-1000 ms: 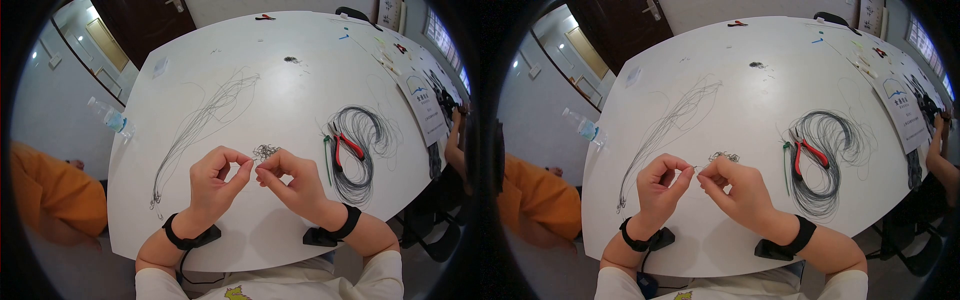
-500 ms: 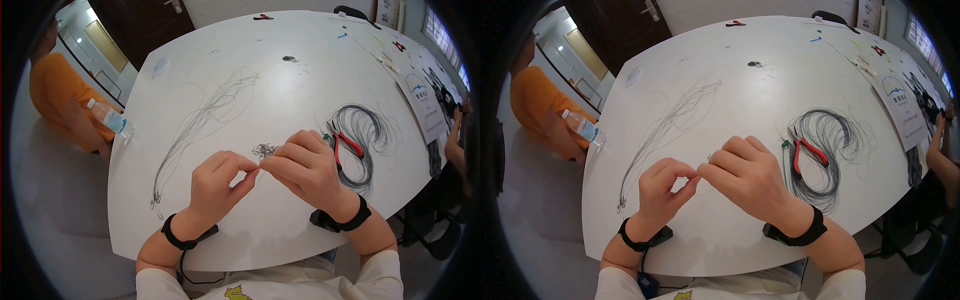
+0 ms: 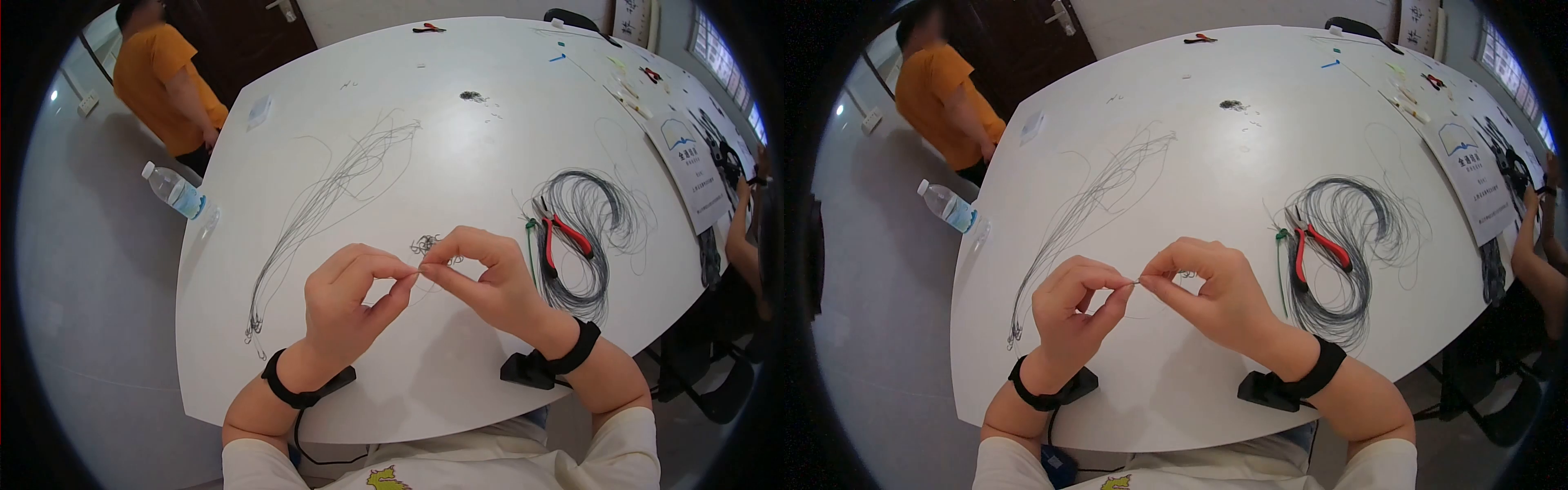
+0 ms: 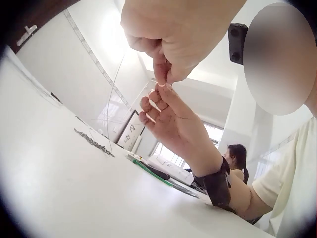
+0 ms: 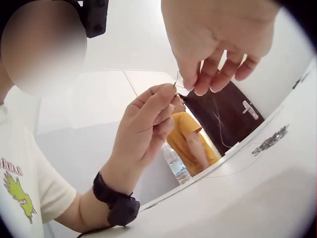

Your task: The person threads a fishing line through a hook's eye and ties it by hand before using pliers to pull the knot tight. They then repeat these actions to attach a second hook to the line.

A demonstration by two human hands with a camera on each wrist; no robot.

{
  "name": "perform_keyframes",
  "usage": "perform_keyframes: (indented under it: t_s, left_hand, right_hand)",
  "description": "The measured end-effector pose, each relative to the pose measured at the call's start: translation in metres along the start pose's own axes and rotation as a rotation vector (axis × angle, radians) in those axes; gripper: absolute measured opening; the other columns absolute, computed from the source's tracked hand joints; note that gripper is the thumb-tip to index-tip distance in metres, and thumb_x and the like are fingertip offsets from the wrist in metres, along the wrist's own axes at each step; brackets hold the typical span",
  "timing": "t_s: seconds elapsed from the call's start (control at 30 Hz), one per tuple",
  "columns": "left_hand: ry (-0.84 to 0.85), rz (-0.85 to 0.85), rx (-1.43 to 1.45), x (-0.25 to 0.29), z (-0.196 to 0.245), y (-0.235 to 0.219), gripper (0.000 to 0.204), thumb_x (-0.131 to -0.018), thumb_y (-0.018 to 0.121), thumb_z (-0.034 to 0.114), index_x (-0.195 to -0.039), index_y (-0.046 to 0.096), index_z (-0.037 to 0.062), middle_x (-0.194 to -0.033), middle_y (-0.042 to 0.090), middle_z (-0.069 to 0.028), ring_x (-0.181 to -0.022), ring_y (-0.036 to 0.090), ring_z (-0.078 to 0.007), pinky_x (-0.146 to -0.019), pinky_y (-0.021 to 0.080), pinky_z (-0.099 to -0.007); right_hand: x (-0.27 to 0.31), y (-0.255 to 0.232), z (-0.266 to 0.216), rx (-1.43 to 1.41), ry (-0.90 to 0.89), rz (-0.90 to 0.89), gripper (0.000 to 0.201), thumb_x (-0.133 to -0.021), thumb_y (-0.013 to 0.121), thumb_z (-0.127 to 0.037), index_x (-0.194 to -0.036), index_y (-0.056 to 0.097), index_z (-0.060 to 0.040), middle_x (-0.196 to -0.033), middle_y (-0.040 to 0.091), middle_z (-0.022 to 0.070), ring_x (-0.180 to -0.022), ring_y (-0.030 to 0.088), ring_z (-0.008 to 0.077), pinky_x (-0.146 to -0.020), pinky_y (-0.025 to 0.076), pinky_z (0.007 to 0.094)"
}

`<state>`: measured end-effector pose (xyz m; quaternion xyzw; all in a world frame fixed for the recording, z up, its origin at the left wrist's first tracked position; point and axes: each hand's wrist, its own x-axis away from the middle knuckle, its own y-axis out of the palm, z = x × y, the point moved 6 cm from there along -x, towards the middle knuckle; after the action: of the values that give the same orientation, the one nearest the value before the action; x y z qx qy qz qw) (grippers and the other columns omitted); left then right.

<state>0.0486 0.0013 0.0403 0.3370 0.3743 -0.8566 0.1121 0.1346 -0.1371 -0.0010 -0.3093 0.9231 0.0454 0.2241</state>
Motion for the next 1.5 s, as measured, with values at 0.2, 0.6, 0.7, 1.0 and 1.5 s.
perform_keyframes:
  t_s: [0.2,0.6,0.7,1.0,1.5]
  left_hand:
    - [-0.046,0.072,-0.021,0.001,-0.004,-0.003,0.018,-0.073,0.076,-0.006,-0.083,0.066,0.0045,-0.079,0.067,-0.0057,-0.068,0.064,-0.0185,-0.057,0.05,-0.0272]
    - [0.154,0.003,-0.176,-0.002,0.009,0.004,0.018,-0.073,0.079,-0.002,-0.084,0.068,0.0071,-0.08,0.067,-0.0024,-0.065,0.061,-0.0181,-0.051,0.047,-0.0274]
    - [0.188,-0.012,-0.152,-0.001,0.011,0.004,0.019,-0.071,0.08,-0.003,-0.084,0.069,0.0057,-0.08,0.068,-0.0038,-0.063,0.056,-0.0164,-0.052,0.042,-0.0264]
    - [0.196,0.019,-0.083,-0.001,0.011,0.0,0.019,-0.072,0.081,-0.003,-0.085,0.07,0.0066,-0.081,0.07,-0.0026,-0.059,0.051,-0.0129,-0.049,0.036,-0.0241]
    - [0.0,0.11,-0.067,0.001,0.0,-0.006,0.02,-0.072,0.077,-0.006,-0.085,0.068,0.0057,-0.079,0.067,-0.0038,-0.067,0.062,-0.0158,-0.053,0.046,-0.0255]
  right_hand:
    - [0.006,0.009,-0.02,0.399,-0.236,-0.002,0.007,-0.08,0.073,-0.007,-0.08,0.067,-0.01,-0.071,0.065,0.0006,-0.065,0.061,0.0157,-0.062,0.04,0.0288]
    - [0.013,0.01,-0.06,0.902,-0.77,0.038,0.012,-0.07,0.07,-0.008,-0.08,0.064,-0.0099,-0.076,0.059,-0.0017,-0.071,0.057,0.0147,-0.062,0.042,0.0281]
    - [0.006,0.001,-0.059,0.81,-0.666,0.017,0.013,-0.071,0.073,-0.009,-0.082,0.065,-0.0103,-0.076,0.06,-0.0014,-0.071,0.057,0.0152,-0.062,0.042,0.0287]
    - [-0.003,-0.006,-0.026,0.27,-0.179,-0.017,0.006,-0.081,0.074,-0.006,-0.082,0.068,-0.0066,-0.073,0.063,0.003,-0.067,0.059,0.015,-0.061,0.043,0.0294]
    - [0.018,0.021,-0.046,0.786,-0.594,-0.023,0.013,-0.069,0.074,-0.007,-0.077,0.064,-0.0108,-0.072,0.059,-0.0016,-0.059,0.055,0.0114,-0.054,0.037,0.0271]
